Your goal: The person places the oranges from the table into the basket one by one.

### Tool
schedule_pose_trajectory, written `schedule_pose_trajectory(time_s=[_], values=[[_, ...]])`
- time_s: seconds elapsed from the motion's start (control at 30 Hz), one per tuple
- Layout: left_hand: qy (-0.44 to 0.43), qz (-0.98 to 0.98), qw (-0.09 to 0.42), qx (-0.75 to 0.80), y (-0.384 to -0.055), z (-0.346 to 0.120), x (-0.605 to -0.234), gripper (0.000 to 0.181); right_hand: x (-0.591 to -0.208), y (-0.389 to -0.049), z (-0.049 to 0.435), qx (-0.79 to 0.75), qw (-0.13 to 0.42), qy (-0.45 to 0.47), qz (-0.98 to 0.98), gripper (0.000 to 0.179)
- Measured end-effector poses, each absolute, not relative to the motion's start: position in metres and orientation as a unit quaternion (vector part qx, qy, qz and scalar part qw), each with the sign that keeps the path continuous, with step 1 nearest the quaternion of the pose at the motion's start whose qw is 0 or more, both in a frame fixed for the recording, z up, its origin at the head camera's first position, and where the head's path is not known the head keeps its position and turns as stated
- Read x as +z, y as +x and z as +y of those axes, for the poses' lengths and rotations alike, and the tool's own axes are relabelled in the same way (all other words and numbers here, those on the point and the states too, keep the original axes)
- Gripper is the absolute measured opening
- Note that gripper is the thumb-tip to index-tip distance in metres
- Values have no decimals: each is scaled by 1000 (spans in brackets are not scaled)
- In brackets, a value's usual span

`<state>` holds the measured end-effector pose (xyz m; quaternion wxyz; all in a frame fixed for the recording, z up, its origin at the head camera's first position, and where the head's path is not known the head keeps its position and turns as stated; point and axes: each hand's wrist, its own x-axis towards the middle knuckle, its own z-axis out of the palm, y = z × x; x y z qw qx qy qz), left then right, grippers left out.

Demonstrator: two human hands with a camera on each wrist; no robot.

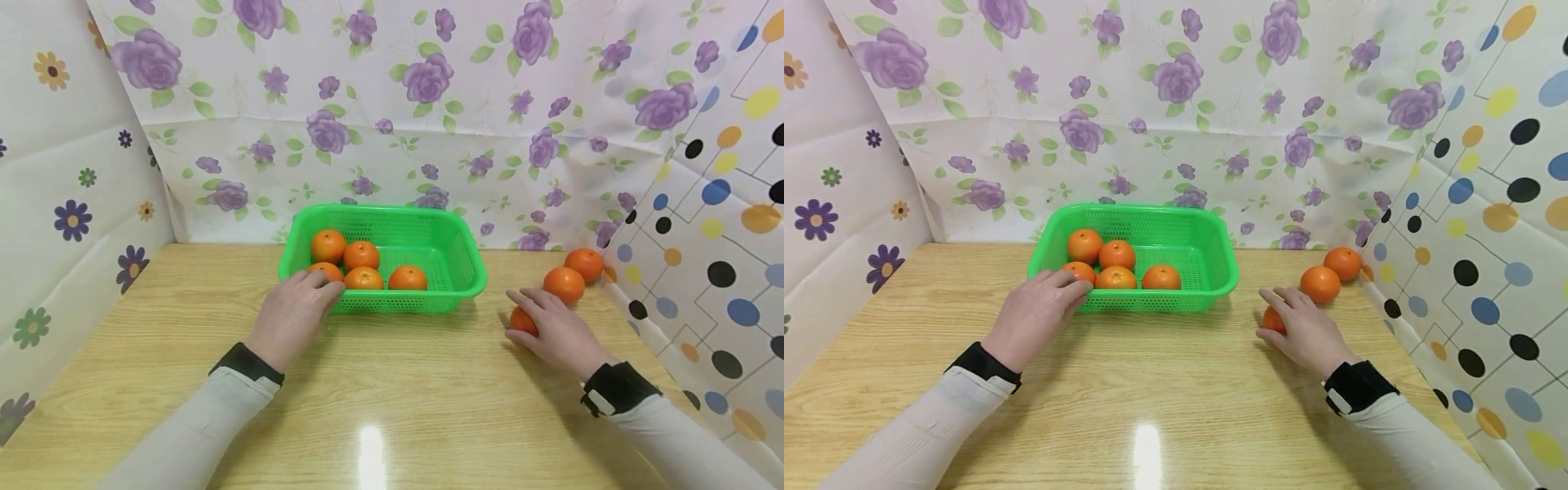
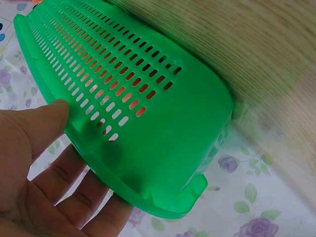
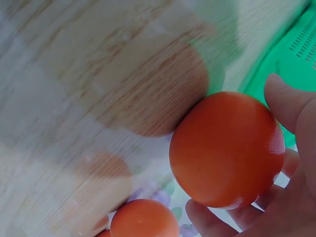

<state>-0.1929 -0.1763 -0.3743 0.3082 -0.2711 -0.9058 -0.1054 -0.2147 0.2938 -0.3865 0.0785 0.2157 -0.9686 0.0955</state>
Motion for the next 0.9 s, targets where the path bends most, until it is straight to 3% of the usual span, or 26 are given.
schedule_pose_trajectory(time_s=[0.9], values=[[-271, -906, 308, -108, -193, -175, -374, 19, -390, -212, 303, 88, 86, 209, -970, 74]])
